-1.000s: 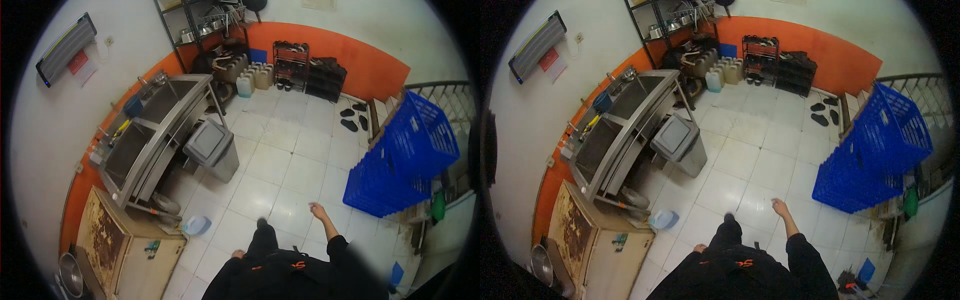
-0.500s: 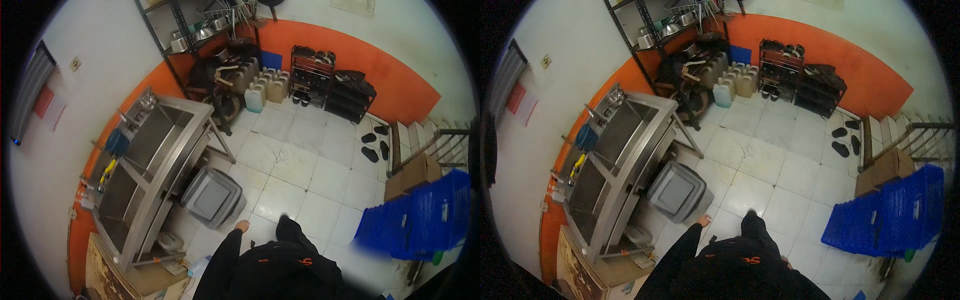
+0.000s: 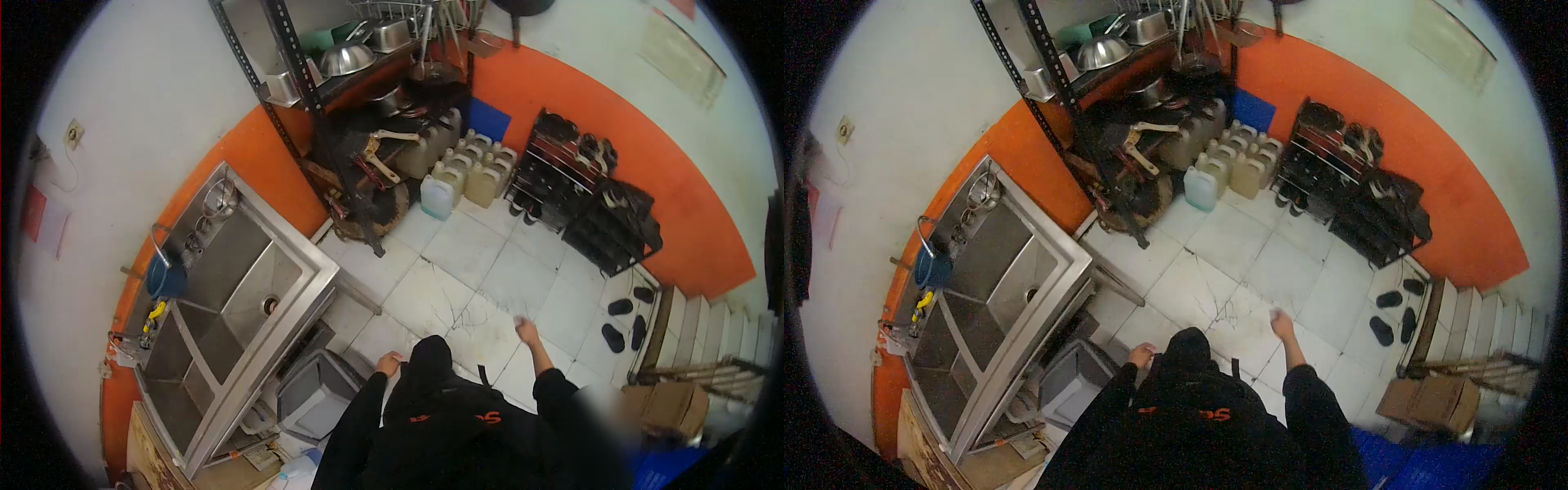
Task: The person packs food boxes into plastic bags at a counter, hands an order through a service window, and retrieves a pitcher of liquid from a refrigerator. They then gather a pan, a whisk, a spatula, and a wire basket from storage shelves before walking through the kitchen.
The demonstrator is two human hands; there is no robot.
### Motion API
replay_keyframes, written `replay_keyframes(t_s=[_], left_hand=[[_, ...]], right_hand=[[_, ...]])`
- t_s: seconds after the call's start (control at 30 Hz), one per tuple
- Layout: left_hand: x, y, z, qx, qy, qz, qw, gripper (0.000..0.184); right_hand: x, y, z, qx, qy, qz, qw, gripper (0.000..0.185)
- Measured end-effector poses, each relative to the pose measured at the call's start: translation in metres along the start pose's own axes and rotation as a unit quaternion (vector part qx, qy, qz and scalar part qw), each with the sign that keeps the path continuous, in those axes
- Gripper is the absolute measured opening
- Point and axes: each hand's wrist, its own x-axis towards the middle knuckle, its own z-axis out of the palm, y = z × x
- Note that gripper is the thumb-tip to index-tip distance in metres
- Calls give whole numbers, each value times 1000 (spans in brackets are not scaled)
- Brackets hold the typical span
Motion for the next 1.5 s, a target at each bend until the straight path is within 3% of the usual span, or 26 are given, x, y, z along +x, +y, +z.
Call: replay_keyframes(t_s=[0.07,0.17,0.23,0.3,0.37,0.43,0.53,0.6,0.63,0.7,0.73,0.77,0.83,0.87,0.93,1.03,1.1,1.13,1.17,1.23,1.27,1.3,1.43,1.5], left_hand=[[41,-5,-10,-76,56,-19,995,19],[91,36,-47,-77,47,-9,996,18],[139,59,-64,-46,68,-15,997,17],[202,77,-88,-142,70,44,986,17],[252,120,-126,-26,116,115,986,16],[299,162,-158,-10,217,118,969,15],[369,208,-209,-106,262,75,956,15],[440,207,-233,-276,350,117,888,21],[456,218,-246,-283,361,113,882,21],[465,255,-281,17,485,1,874,35],[466,280,-298,-53,428,-109,896,48],[478,283,-308,-75,402,-140,902,53],[503,284,-314,-72,440,-205,871,50],[511,280,-321,-74,451,-211,864,50],[518,273,-326,-140,384,-197,891,47],[520,283,-321,-135,429,-231,863,48],[525,279,-322,-119,422,-222,871,55],[522,288,-323,-106,437,-200,870,55],[523,294,-323,-92,450,-177,870,56],[526,301,-327,-90,460,-177,866,55],[529,302,-329,-88,485,-137,859,52],[532,305,-332,-87,512,-93,849,49],[525,308,-349,-71,510,-93,852,42],[522,305,-364,-23,434,-52,899,32]], right_hand=[[81,-75,-30,216,-15,-62,974,36],[155,-154,-32,321,-49,-126,938,36],[173,-181,-17,282,-72,-126,948,33],[197,-176,11,206,-103,-141,963,31],[219,-194,3,162,-144,-112,970,31],[255,-204,-13,144,-149,-111,972,31],[333,-224,-24,102,-167,-131,972,32],[400,-239,-22,76,-213,-181,957,32],[431,-256,-22,68,-221,-191,954,32],[489,-302,-17,-147,-168,-260,940,34],[524,-319,-5,-209,-148,-314,914,42],[551,-342,0,-235,-97,-359,898,44],[602,-391,15,-257,-51,-413,872,46],[620,-420,20,-249,-51,-420,871,47],[646,-458,41,-238,-58,-440,864,48],[683,-485,82,-202,-102,-433,873,45],[704,-493,108,-97,-369,-324,865,43],[705,-494,111,39,-449,-153,879,42],[705,-497,114,35,-457,-151,876,42],[702,-500,121,-150,-295,-170,928,43],[701,-489,124,-143,-215,-281,924,42],[703,-483,126,-147,-219,-280,923,42],[709,-482,139,-167,-208,-276,923,41],[710,-480,142,-193,-212,-270,919,40]])
